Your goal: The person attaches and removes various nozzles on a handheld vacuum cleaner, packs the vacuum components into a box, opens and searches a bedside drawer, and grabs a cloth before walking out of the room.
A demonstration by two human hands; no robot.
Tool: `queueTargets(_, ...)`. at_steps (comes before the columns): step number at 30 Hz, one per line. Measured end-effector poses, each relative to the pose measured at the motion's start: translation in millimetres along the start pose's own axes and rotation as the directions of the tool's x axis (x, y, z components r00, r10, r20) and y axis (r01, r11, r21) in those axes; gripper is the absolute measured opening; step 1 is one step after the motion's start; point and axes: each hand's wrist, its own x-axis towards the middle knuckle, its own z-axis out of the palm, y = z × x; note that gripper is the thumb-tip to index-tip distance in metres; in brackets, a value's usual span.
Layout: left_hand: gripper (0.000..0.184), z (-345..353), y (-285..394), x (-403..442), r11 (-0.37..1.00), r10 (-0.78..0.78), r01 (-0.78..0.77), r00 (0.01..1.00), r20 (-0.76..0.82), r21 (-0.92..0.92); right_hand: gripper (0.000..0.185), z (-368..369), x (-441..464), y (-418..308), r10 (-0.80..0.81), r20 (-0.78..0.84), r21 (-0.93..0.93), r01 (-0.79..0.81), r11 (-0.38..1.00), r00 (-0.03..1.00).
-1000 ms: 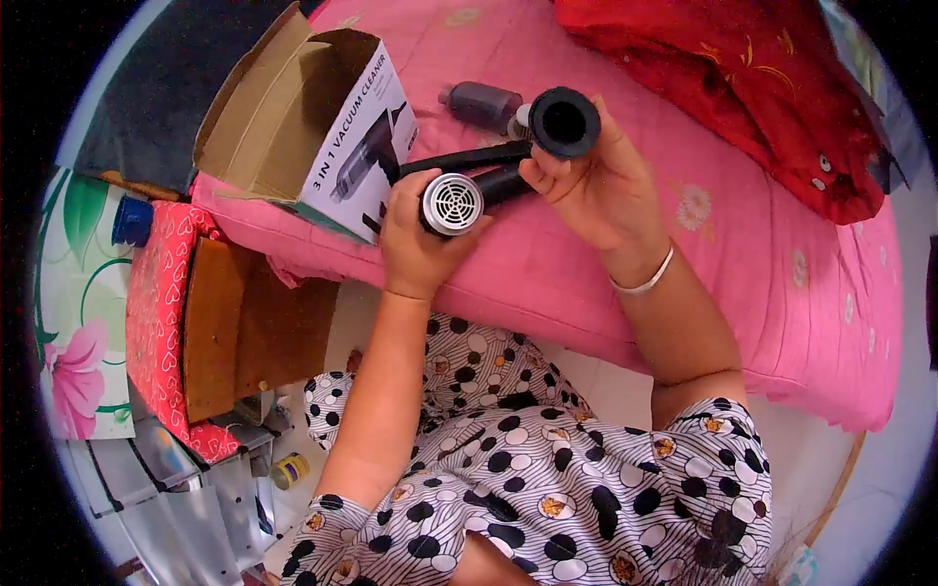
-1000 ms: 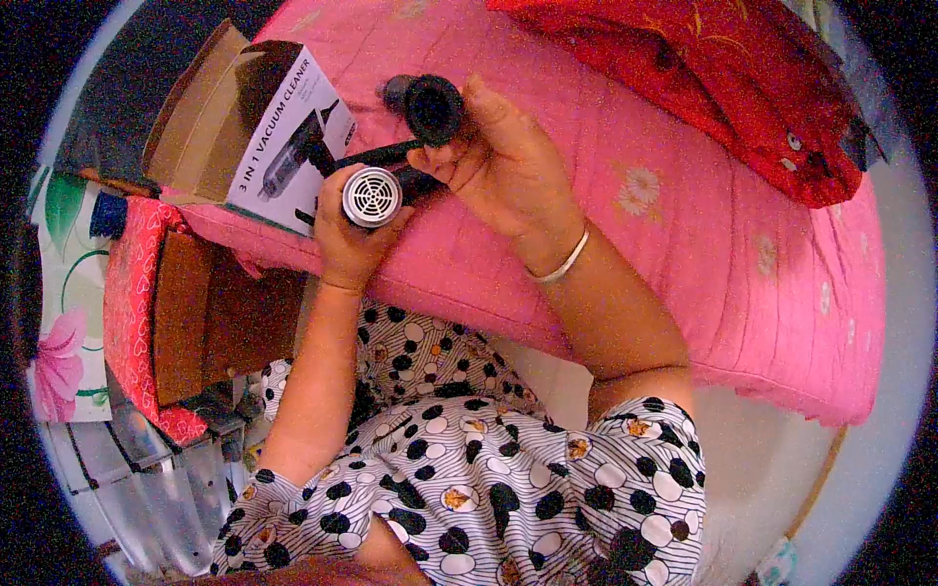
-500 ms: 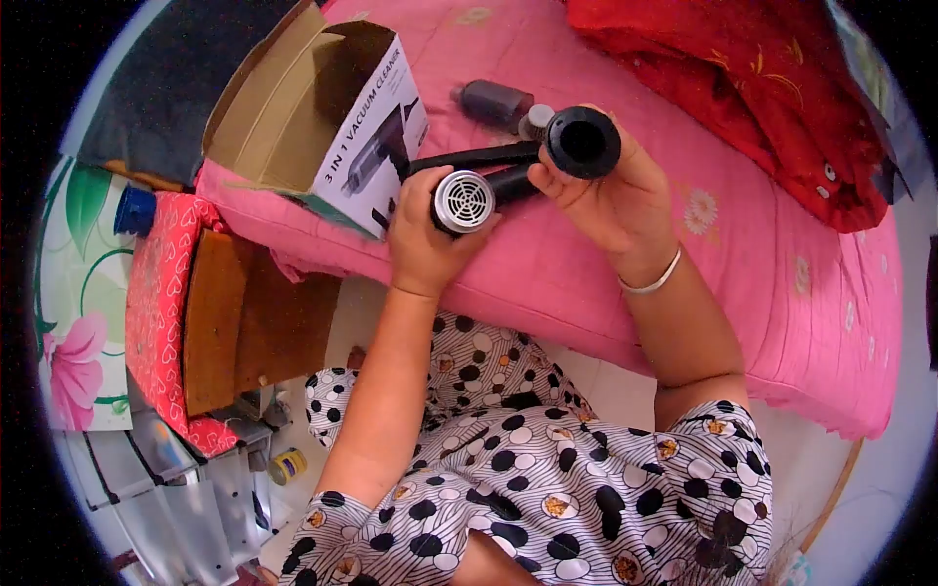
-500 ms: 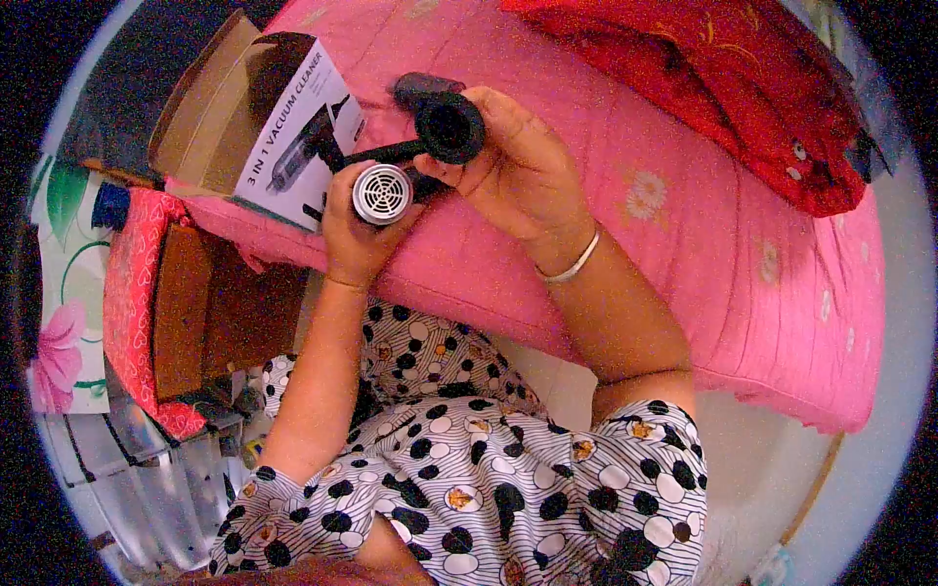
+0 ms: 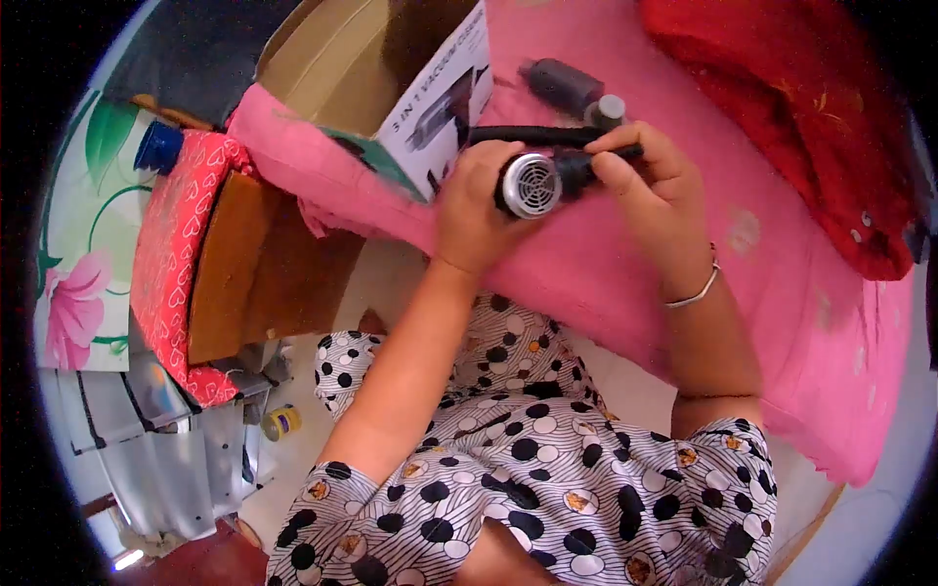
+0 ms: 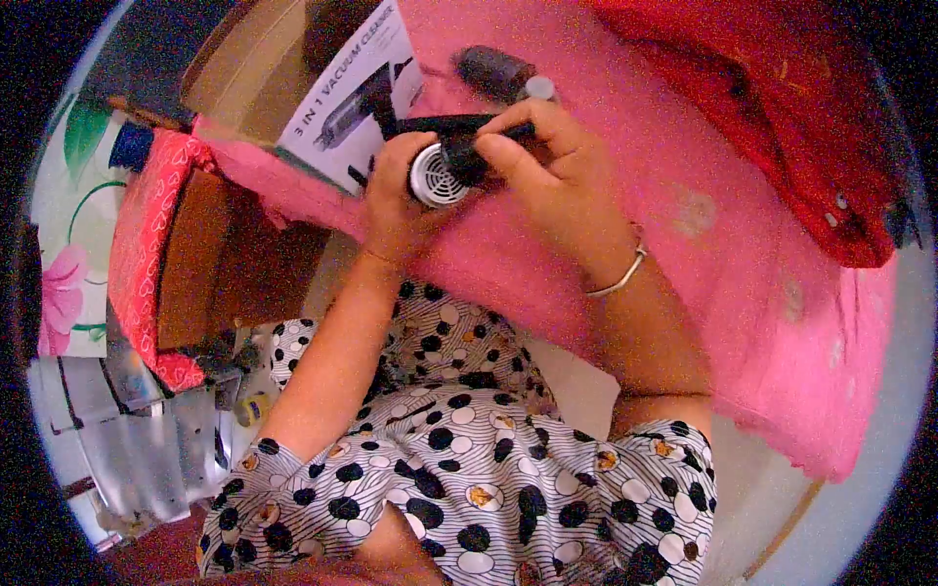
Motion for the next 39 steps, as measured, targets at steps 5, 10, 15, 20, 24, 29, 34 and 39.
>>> queueTargets(5,0.069,3,-3,0,0.996,0.076,-0.078,0.996,-0.043,-0.036,0.011,-4,1,7,-0.190,0.052,-0.268,0.197,0.943,0.980)
queueTargets(10,0.070,4,-2,-2,0.995,0.065,-0.069,0.996,-0.058,-0.067,0.015,-1,1,6,-0.375,0.124,-0.465,0.388,0.796,0.919)
queueTargets(15,0.067,7,-2,-3,0.993,0.100,-0.103,0.993,-0.063,-0.050,0.017,-3,0,6,-0.420,0.178,-0.549,0.444,0.709,0.890)
queueTargets(20,0.069,8,-1,-2,0.992,0.105,-0.110,0.991,-0.085,-0.060,0.017,-3,-1,2,-0.419,0.219,-0.568,0.465,0.679,0.881)
queueTargets(24,0.069,10,-2,-3,0.990,0.117,-0.123,0.989,-0.088,-0.066,0.018,-1,-5,-3,-0.340,0.243,-0.633,0.414,0.654,0.908)
queueTargets(29,0.066,10,-1,-4,0.992,0.096,-0.102,0.992,-0.087,-0.068,0.018,1,-7,-1,-0.362,0.222,-0.631,0.416,0.655,0.905)
queueTargets(34,0.070,11,0,-2,0.989,0.121,-0.131,0.985,-0.126,-0.073,0.019,2,-7,2,-0.403,0.201,-0.637,0.432,0.639,0.893)
queueTargets(39,0.064,11,-2,-5,0.989,0.121,-0.128,0.989,-0.083,-0.081,0.020,3,-8,4,-0.382,0.202,-0.669,0.412,0.618,0.902)
